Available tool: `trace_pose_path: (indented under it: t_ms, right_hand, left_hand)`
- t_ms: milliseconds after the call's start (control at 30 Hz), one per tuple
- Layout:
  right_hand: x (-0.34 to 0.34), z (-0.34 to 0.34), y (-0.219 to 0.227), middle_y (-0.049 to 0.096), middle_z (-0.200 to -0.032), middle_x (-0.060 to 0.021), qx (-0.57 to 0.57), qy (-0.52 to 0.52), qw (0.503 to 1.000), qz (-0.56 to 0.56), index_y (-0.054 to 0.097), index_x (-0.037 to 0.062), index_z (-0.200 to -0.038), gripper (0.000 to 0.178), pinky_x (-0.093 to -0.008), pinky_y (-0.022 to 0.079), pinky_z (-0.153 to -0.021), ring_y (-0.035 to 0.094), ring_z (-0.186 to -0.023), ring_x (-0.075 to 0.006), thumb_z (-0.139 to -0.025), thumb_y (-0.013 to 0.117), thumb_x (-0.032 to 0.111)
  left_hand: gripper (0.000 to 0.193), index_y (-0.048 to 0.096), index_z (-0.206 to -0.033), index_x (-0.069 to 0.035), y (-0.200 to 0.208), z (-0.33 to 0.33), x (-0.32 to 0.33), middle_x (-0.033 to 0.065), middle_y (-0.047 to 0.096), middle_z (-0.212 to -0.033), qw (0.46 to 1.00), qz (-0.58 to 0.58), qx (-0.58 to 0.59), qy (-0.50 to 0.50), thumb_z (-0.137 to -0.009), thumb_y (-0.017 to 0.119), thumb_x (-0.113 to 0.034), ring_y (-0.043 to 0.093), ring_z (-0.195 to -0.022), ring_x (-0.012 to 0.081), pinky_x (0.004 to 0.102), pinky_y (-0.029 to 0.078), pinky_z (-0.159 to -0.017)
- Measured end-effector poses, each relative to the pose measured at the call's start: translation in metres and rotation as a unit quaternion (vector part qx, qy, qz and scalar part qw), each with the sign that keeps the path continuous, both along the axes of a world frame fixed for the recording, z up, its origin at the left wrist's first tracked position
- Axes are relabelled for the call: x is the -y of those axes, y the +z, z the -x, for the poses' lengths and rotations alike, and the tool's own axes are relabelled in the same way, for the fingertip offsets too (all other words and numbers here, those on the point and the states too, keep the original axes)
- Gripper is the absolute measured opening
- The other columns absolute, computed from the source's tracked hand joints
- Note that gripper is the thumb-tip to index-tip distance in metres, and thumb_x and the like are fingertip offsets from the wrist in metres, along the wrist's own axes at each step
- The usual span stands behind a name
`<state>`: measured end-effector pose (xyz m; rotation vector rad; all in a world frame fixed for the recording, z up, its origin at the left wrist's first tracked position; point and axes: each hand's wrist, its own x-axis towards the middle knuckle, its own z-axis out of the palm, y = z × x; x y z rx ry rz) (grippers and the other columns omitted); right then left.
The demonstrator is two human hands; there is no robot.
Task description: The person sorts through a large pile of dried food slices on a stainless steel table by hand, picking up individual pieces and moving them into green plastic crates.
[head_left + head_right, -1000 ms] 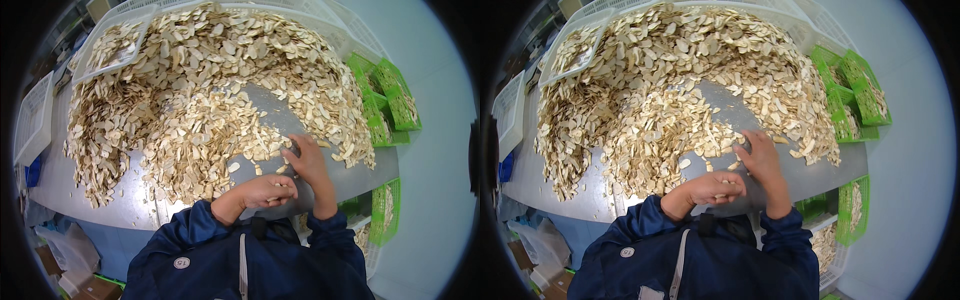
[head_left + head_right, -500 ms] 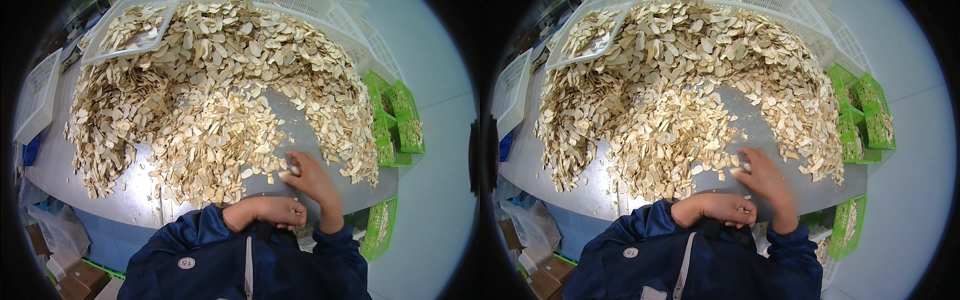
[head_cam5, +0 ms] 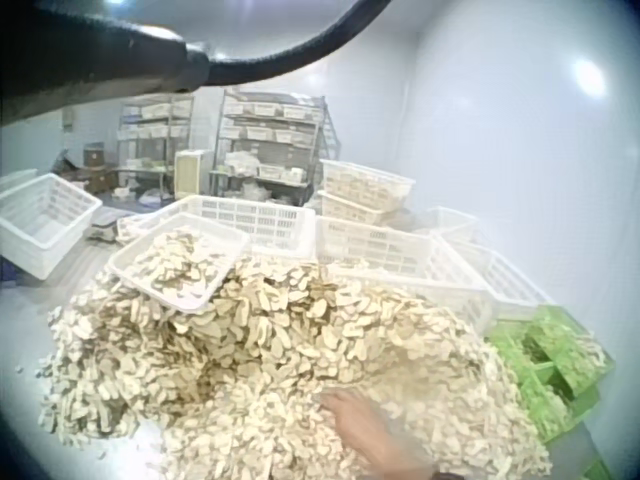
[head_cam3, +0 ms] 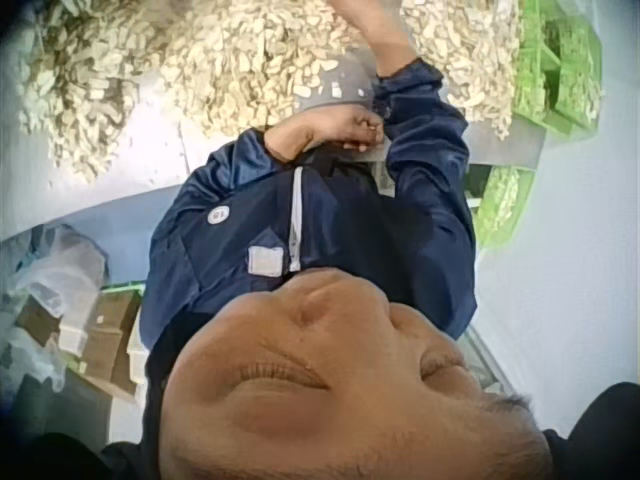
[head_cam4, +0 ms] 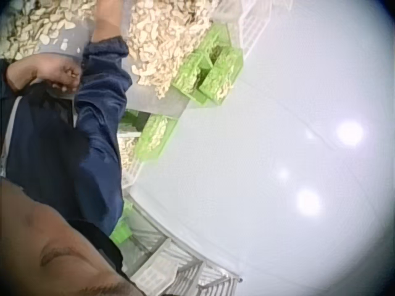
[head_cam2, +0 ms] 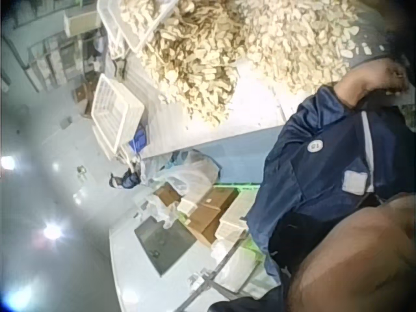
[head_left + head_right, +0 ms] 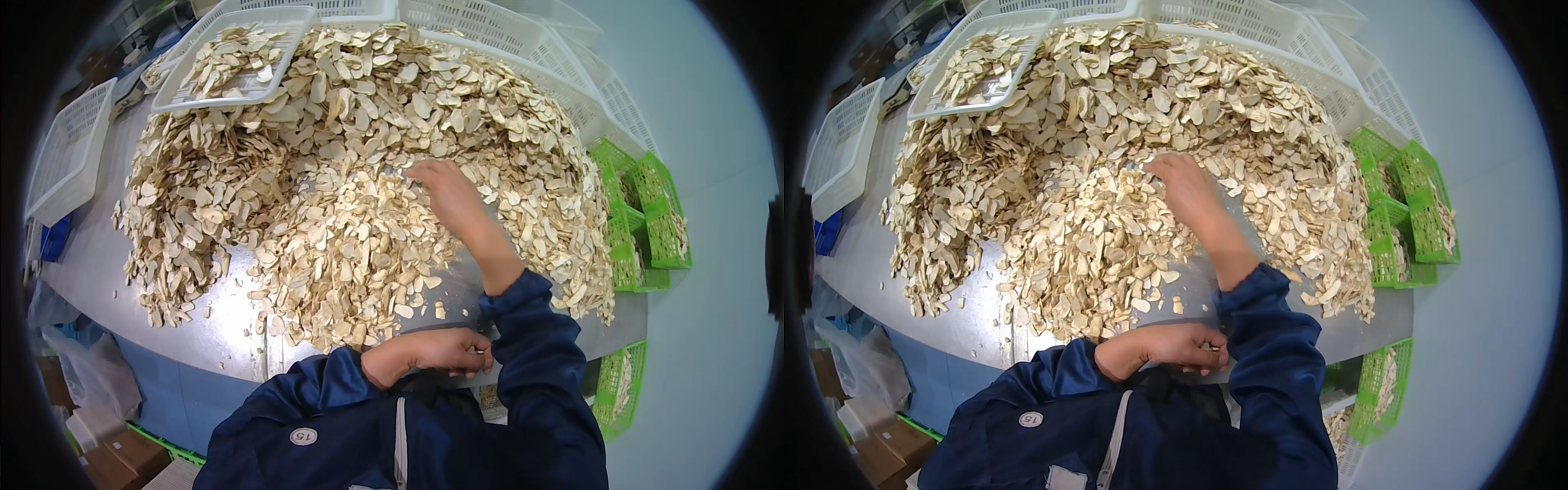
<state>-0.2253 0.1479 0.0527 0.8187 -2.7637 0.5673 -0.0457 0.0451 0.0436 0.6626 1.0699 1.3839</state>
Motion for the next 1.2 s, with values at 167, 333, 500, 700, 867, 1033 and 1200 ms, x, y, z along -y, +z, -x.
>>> trace_pose_path:
  t_ms: [167, 333, 500, 700, 867, 1033, 1200]
  right_hand:
    - [-0.01, 0.008, -0.004, 0.064, -0.118, -0.0103, 0.014, -0.026, 0.998, -0.054, 0.067, 0.0128, -0.117, 0.036, -0.0393, 0.046, -0.1, 0.056, -0.114, -0.03, -0.088, 0.052, -0.001]
    - [-0.057, -0.059, 0.012, 0.069, -0.097, -0.0053, 0.155, -0.115, 0.98, -0.05, 0.067, 0.0095, -0.113, 0.022, -0.0331, 0.052, -0.078, 0.065, -0.089, -0.0237, -0.092, 0.063, 0.015]
    - [-0.083, -0.1, 0.009, 0.07, -0.092, -0.0038, 0.404, -0.21, 0.813, 0.362, 0.062, 0.0021, -0.119, 0.031, -0.0222, 0.049, -0.069, 0.065, -0.079, -0.0082, -0.094, 0.063, 0.02]
    - [-0.101, -0.125, 0.021, 0.069, -0.098, -0.0017, 0.385, -0.197, 0.8, 0.417, 0.061, 0.0016, -0.124, 0.033, -0.0237, 0.049, -0.073, 0.065, -0.087, -0.0094, -0.096, 0.062, 0.018]
    - [-0.105, -0.162, 0.047, 0.069, -0.098, -0.0013, 0.398, -0.107, 0.853, 0.321, 0.069, 0.007, -0.116, 0.026, -0.0263, 0.051, -0.078, 0.062, -0.086, -0.011, -0.092, 0.067, 0.017]
    - [-0.141, -0.149, 0.02, 0.067, -0.111, -0.0141, 0.069, -0.269, 0.949, 0.147, 0.067, 0.0073, -0.118, 0.028, -0.0356, 0.052, -0.085, 0.065, -0.099, -0.0251, -0.091, 0.062, 0.013]
    - [-0.152, -0.15, -0.003, 0.063, -0.124, -0.0162, -0.016, -0.206, 0.978, -0.016, 0.066, 0.0076, -0.119, 0.029, -0.0411, 0.049, -0.094, 0.057, -0.119, -0.0341, -0.091, 0.062, 0.014]
  left_hand:
    - [0.019, 0.065, -0.098, -0.006, -0.008, -0.001, 0.0, -0.0011, 0.059, -0.073, 0.999, -0.001, 0.025, 0.026, -0.095, 0.057, -0.023, 0.05, -0.059, 0.0064, 0.0223, 0.04, -0.054]
    - [0.018, 0.064, -0.097, -0.007, -0.005, -0.004, -0.007, -0.0013, 0.059, -0.074, 0.997, -0.032, 0.06, 0.028, -0.096, 0.058, -0.024, 0.049, -0.058, 0.0057, 0.022, 0.038, -0.052]
    - [0.023, 0.062, -0.103, -0.007, -0.002, -0.002, -0.003, -0.0018, 0.058, -0.076, 0.984, 0.015, 0.164, 0.063, -0.101, 0.056, -0.029, 0.043, -0.052, 0.002, 0.0176, 0.027, -0.043]
    - [0.035, 0.06, -0.105, -0.001, -0.016, 0.002, -0.009, 0.0053, 0.058, -0.074, 0.948, -0.031, 0.255, 0.186, -0.105, 0.046, -0.033, 0.044, -0.046, 0.0061, 0.0174, 0.027, -0.032]
    - [0.057, 0.058, -0.113, -0.005, -0.017, 0.007, -0.009, 0.007, 0.066, -0.086, 0.884, -0.107, 0.364, 0.273, -0.105, 0.031, -0.055, 0.059, -0.059, 0.013, 0.0217, 0.039, -0.038]
    - [0.06, 0.061, -0.117, 0.0, -0.046, 0.005, -0.013, 0.0097, 0.069, -0.091, 0.845, -0.158, 0.436, 0.265, -0.106, 0.03, -0.05, 0.067, -0.071, 0.0189, 0.0232, 0.048, -0.039]
    - [0.061, 0.06, -0.119, 0.001, -0.033, 0.008, -0.013, 0.01, 0.068, -0.092, 0.854, -0.165, 0.422, 0.255, -0.107, 0.029, -0.049, 0.062, -0.065, 0.0175, 0.0215, 0.043, -0.037]
